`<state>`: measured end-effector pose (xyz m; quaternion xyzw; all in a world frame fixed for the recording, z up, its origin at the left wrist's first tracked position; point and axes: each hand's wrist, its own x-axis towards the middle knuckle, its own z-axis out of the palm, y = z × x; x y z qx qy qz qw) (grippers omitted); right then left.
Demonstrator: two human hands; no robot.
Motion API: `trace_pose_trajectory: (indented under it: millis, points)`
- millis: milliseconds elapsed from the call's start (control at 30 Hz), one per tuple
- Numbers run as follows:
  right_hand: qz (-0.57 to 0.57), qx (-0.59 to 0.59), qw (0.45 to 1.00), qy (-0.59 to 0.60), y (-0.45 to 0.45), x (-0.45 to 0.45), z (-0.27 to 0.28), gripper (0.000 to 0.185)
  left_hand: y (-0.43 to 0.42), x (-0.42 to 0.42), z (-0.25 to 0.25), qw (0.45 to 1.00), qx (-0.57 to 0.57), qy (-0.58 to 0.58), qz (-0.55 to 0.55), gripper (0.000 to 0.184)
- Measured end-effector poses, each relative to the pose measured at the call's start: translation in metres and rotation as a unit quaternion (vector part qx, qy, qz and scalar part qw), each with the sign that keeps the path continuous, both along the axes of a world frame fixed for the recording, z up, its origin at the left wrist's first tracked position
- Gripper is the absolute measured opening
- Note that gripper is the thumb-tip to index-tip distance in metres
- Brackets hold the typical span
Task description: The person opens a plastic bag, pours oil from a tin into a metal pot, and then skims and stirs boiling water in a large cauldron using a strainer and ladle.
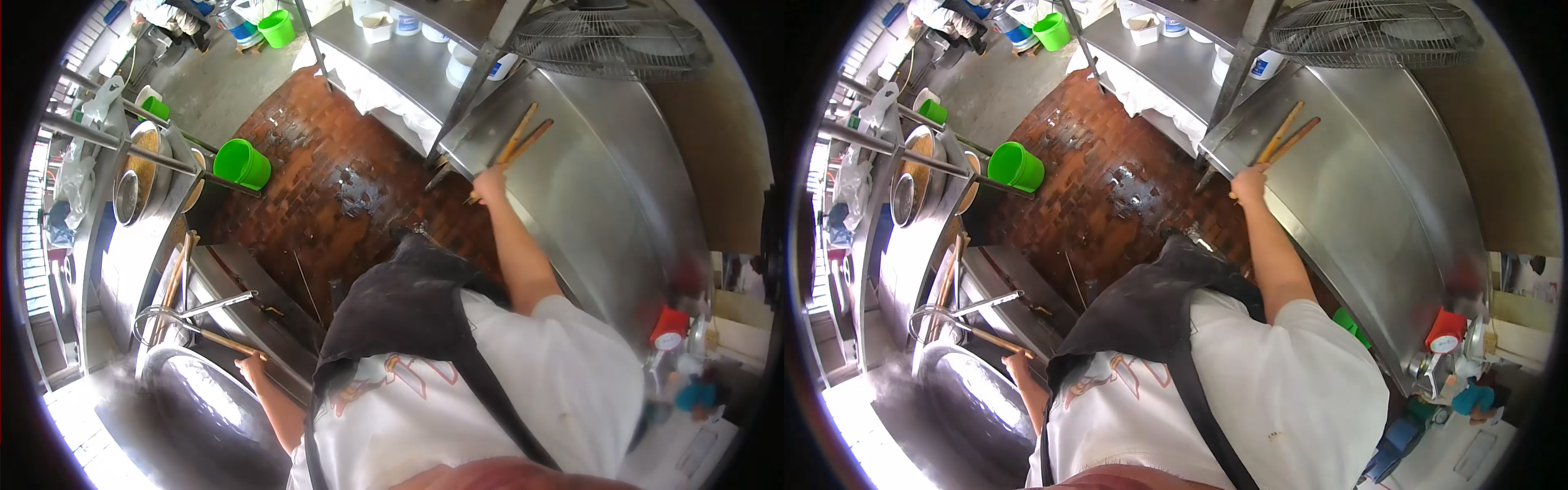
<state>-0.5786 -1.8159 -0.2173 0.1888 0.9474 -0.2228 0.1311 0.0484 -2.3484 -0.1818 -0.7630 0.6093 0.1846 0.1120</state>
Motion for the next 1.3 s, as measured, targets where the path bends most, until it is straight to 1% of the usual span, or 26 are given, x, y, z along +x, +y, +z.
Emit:
trace_pose_trajectory:
  millis: [67,133,200,233,300,367,433,467,500,533,600,667,733,767,800,867,933,1000,1033,1067,1100,1133,1167,1200,1233,1300]
  points:
    - [0.004,-0.015,1.000,-0.019,-0.023,-0.014,0.004,0.096,0.008,-0.001,0.002,1.000,-0.009,0.018,-0.001,0.102]
    - [0.068,0.023,0.997,-0.007,-0.032,-0.036,-0.003,0.097,0.009,0.006,-0.014,0.999,-0.010,0.045,0.013,0.101]
    - [0.086,0.002,0.996,-0.020,-0.044,-0.049,0.039,0.097,0.031,-0.020,0.004,0.999,0.017,0.011,0.051,0.100]
    - [0.096,0.016,0.995,-0.018,-0.044,-0.057,0.036,0.098,0.043,-0.033,0.012,0.997,0.030,-0.005,0.069,0.099]
    - [0.116,0.046,0.992,-0.017,-0.043,-0.074,0.028,0.100,0.064,-0.040,0.015,0.996,0.036,0.011,0.085,0.096]
    - [0.119,0.037,0.992,0.011,-0.035,-0.090,0.028,0.101,0.086,-0.053,0.027,0.993,0.045,0.041,0.104,0.095]
    - [0.099,0.035,0.994,0.021,-0.024,-0.103,0.028,0.103,0.092,-0.045,0.019,0.993,0.044,0.008,0.105,0.095]
    - [0.076,0.038,0.996,0.021,-0.019,-0.113,0.029,0.104,0.097,-0.059,0.030,0.992,0.055,-0.009,0.111,0.095]
    - [0.054,0.040,0.998,0.022,-0.013,-0.125,0.026,0.106,0.101,-0.067,0.036,0.990,0.067,-0.025,0.118,0.095]
    - [0.093,0.073,0.985,0.127,-0.005,-0.133,0.001,0.103,0.103,-0.065,0.032,0.991,0.053,-0.006,0.119,0.094]
    - [0.081,0.052,0.990,0.103,-0.010,-0.139,0.001,0.102,0.104,-0.060,0.025,0.992,0.025,0.033,0.122,0.091]
    - [0.066,0.035,0.994,0.080,-0.015,-0.141,-0.001,0.102,0.099,-0.057,0.024,0.991,0.039,0.039,0.120,0.087]
    - [0.048,0.023,0.997,0.059,-0.018,-0.142,-0.005,0.101,0.100,-0.077,0.035,0.992,0.042,0.026,0.114,0.082]
    - [0.078,0.048,0.994,0.057,-0.012,-0.146,-0.027,0.101,0.099,-0.080,0.039,0.992,0.039,0.035,0.112,0.082]
    - [0.108,0.073,0.990,0.056,0.001,-0.152,-0.065,0.102,0.098,-0.079,0.041,0.992,0.036,0.045,0.111,0.082]
    - [0.129,0.078,0.988,0.045,0.000,-0.149,-0.067,0.094,0.100,-0.072,0.038,0.991,0.036,0.062,0.116,0.081]
    - [0.110,0.035,0.993,0.023,-0.016,-0.129,-0.017,0.082,0.099,-0.059,0.034,0.988,0.039,0.074,0.126,0.081]
    - [0.260,0.075,0.962,-0.038,0.000,-0.153,-0.040,0.061,0.099,-0.046,0.031,0.986,0.028,0.118,0.117,0.079]
    - [0.243,0.082,0.965,-0.043,-0.007,-0.149,-0.022,0.055,0.101,-0.033,0.028,0.982,0.016,0.140,0.125,0.078]
    - [0.290,0.116,0.950,-0.007,-0.001,-0.158,-0.033,0.062,0.095,0.002,-0.005,0.960,-0.024,0.256,0.113,0.074]
    - [0.321,0.132,0.938,0.019,-0.003,-0.166,-0.033,0.065,0.104,-0.004,0.001,0.985,-0.135,0.078,-0.070,0.072]
    - [0.309,0.113,0.944,0.024,-0.024,-0.159,-0.003,0.068,0.107,-0.012,0.024,0.987,-0.098,0.127,-0.031,0.068]
    - [0.338,0.147,0.930,0.007,-0.046,-0.168,0.000,0.071,0.112,-0.022,0.049,0.983,-0.063,0.172,0.013,0.065]
    - [0.231,0.195,0.940,0.160,-0.080,-0.138,0.018,0.078,0.116,-0.033,0.072,0.975,-0.030,0.212,0.058,0.062]
    - [0.267,0.151,0.936,0.174,-0.126,-0.094,0.076,0.076,0.114,-0.006,0.041,0.976,-0.096,0.195,0.012,0.066]
    - [0.420,0.119,0.841,0.320,-0.163,-0.094,0.037,0.067,0.105,0.018,0.010,0.951,-0.048,0.284,0.115,0.071]
